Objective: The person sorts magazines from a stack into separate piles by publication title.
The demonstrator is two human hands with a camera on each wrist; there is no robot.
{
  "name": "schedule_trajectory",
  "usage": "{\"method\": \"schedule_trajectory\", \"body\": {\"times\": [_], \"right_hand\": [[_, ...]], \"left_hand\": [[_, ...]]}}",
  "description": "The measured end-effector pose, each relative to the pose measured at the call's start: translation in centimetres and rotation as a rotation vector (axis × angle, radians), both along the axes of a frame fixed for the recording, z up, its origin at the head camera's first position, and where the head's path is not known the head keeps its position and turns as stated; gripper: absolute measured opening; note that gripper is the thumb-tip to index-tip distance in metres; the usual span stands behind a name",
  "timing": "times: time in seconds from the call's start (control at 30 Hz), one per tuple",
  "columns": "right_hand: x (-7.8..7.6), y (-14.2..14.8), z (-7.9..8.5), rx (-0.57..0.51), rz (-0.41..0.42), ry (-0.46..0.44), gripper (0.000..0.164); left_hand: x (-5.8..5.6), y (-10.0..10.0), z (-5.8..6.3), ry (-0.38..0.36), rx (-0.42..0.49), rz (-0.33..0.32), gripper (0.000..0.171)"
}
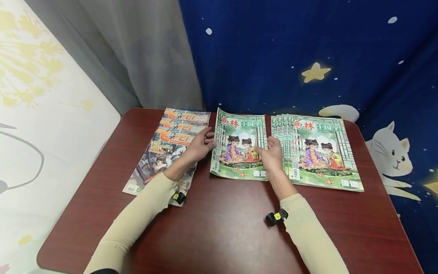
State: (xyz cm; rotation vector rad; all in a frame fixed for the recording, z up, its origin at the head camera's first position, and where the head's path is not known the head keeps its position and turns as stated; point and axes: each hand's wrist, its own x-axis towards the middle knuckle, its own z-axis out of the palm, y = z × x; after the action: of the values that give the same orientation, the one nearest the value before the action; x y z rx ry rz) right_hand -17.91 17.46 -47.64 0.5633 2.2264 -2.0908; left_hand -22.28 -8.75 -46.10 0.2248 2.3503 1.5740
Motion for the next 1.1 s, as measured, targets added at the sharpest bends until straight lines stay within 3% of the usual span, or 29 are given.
{"method": "schedule_trajectory", "body": {"times": [0.17, 0.3, 0.4, 0.6, 0.77, 0.9, 1.1], "right_hand": [[-0.3, -0.1, 0.0, 0.004, -0.008, -0.004, 0.081], [-0.3, -0.2, 0.1, 0.017, 0.000, -0.005, 0.080], [-0.3, -0.3, 0.0, 0.028, -0.001, 0.004, 0.080], [-0.4, -0.4, -0.4, 0.051, 0.003, 0.017, 0.079], [-0.1, -0.3, -0.3, 0.042, 0.016, -0.010, 0.085], [0.2, 0.2, 0.0, 0.031, 0.055, -0.071, 0.090], [0.7, 1.0, 1.0, 0.045, 0.073, -0.063, 0.090]], "left_hand": [[0.0, -0.2, 0.2, -0.139, 0.095, -0.052, 0.065], [0.4, -0.3, 0.2, -0.165, 0.113, -0.117, 0.064], [0.7, -0.3, 0.0, -0.124, 0.114, -0.129, 0.065], [1.0, -0.7, -0.2, -0.056, 0.141, -0.079, 0.066], [1.5, -0.8, 0.3, 0.046, 0.261, -0.114, 0.067], [1.9, -0.7, 1.0, 0.072, 0.358, -0.170, 0.068], [2.3, -0.5, 1.6, 0.113, 0.385, -0.149, 0.069]]}}
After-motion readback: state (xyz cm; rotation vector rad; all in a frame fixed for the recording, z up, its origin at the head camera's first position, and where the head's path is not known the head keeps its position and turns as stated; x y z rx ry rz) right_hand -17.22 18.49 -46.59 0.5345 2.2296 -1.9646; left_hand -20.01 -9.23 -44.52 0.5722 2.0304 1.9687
